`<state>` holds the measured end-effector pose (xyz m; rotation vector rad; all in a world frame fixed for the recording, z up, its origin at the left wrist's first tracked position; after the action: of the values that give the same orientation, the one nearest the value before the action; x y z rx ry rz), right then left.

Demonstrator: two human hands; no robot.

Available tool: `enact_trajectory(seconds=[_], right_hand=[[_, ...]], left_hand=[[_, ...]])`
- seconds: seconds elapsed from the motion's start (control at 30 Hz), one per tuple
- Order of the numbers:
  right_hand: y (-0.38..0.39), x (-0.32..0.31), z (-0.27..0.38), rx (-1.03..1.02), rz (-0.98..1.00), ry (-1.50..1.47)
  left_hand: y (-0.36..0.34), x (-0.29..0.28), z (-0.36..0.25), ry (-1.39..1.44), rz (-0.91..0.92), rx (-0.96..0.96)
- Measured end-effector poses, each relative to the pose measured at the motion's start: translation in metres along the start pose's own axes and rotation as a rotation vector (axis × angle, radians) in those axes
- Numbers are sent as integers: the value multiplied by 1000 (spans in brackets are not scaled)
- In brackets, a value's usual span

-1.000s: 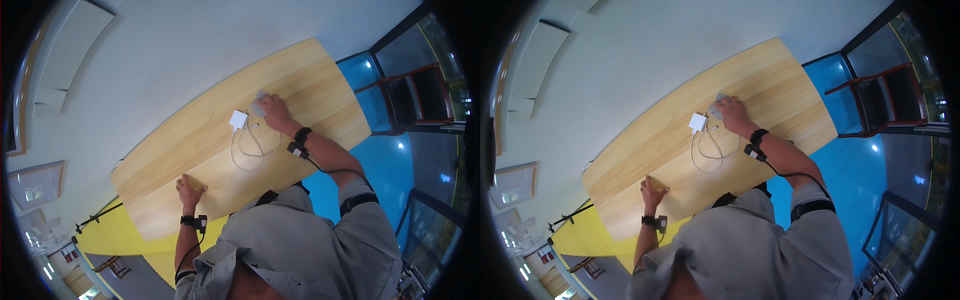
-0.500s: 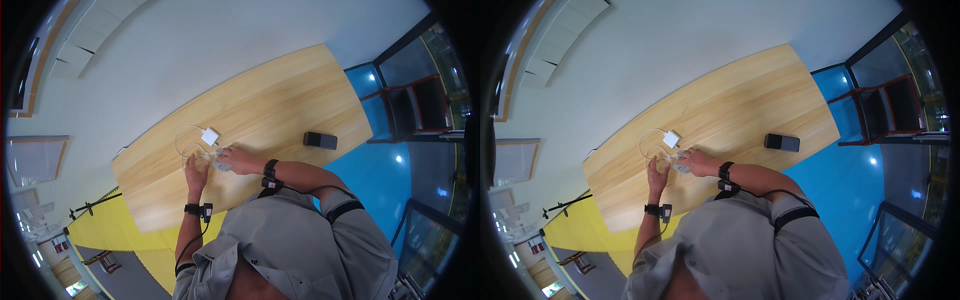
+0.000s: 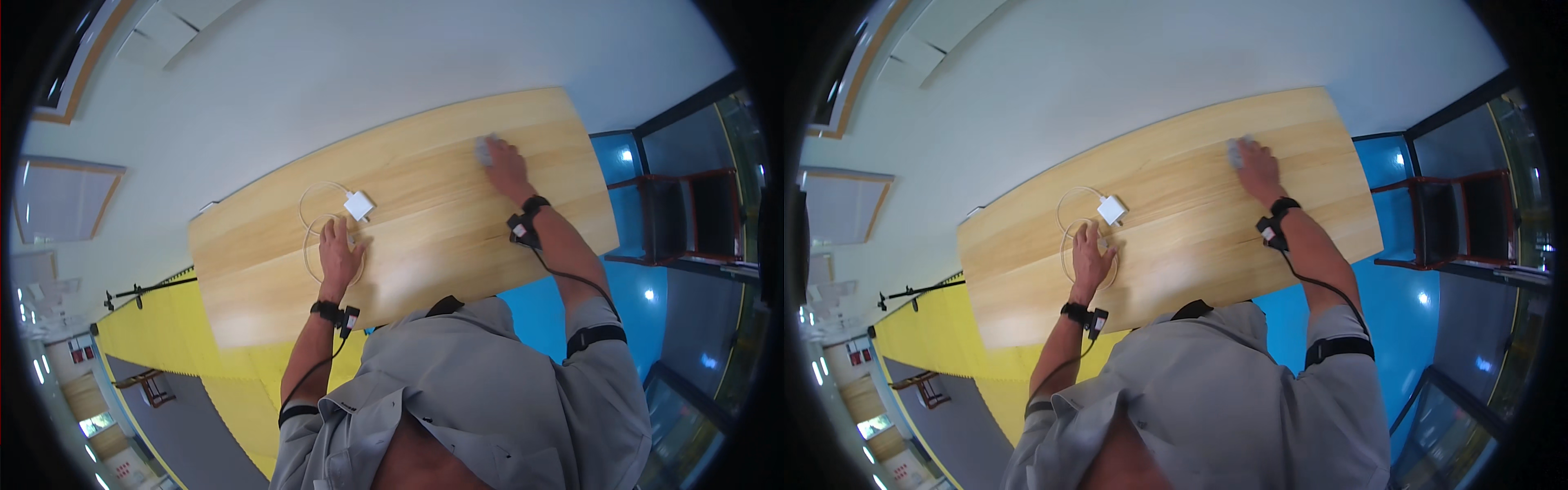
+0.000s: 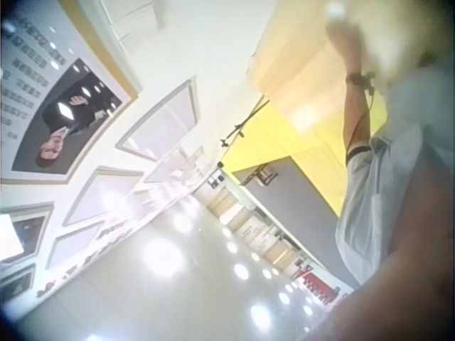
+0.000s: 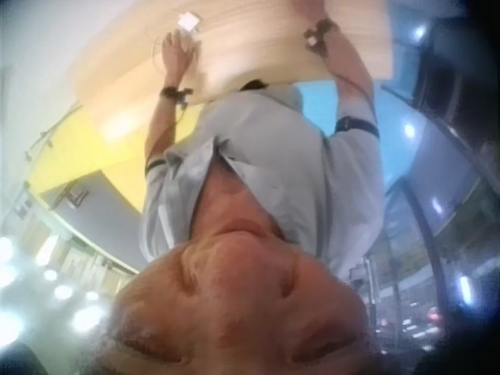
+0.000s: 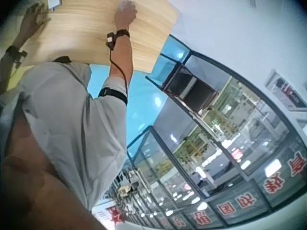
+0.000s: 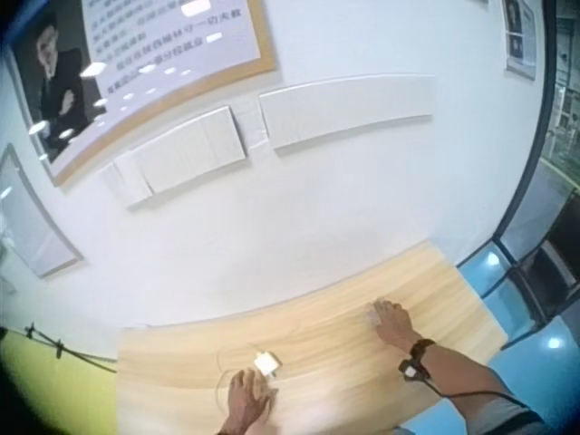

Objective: The person wipes a wooden table and the adjacent wall with a cloth. They move a phone and charger aside to reach the table edge, then wipe the wall around framed posters and light switches before returning to the table.

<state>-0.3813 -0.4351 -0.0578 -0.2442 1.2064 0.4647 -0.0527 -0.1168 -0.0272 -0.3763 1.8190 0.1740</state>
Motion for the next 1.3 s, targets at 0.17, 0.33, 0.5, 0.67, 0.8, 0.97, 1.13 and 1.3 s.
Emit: enact_trajectory(seconds=[0.17,0.33,0.5,0.67,0.8,0.97,1.13,1.3], right_hand=[[7,-24,-27,147,86,88],[30,-1,-12,25,183,48],[52,22,59,-210,150,-13],[47,56,155,-463,47,-242],[38,76,225,-683,99,-206],[14,73,241,-734,53,-206],[-43,47,152,-475,-139,-116],[-49,-7,-8,-133,-97,-11]], left_hand=[[-55,-1,-24,-18,-26,56],[-72,7,-31,48,167,48],[-33,5,-17,58,193,26],[22,-8,-1,34,186,-42],[48,-14,8,31,111,-71],[64,-11,0,-48,75,-72],[54,-9,-38,-115,128,31],[38,12,-63,36,204,42]])
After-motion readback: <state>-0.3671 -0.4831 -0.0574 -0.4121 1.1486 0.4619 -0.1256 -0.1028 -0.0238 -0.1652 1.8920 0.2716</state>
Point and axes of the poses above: each hand's wrist, its own y-axis away from the middle knuckle, its own x-axis out of the palm, z = x × y, the point moved 2 cm from there along -y, towards the middle knuckle, and after that the axes turned 3 degrees about -y, right-handed, at the moved point
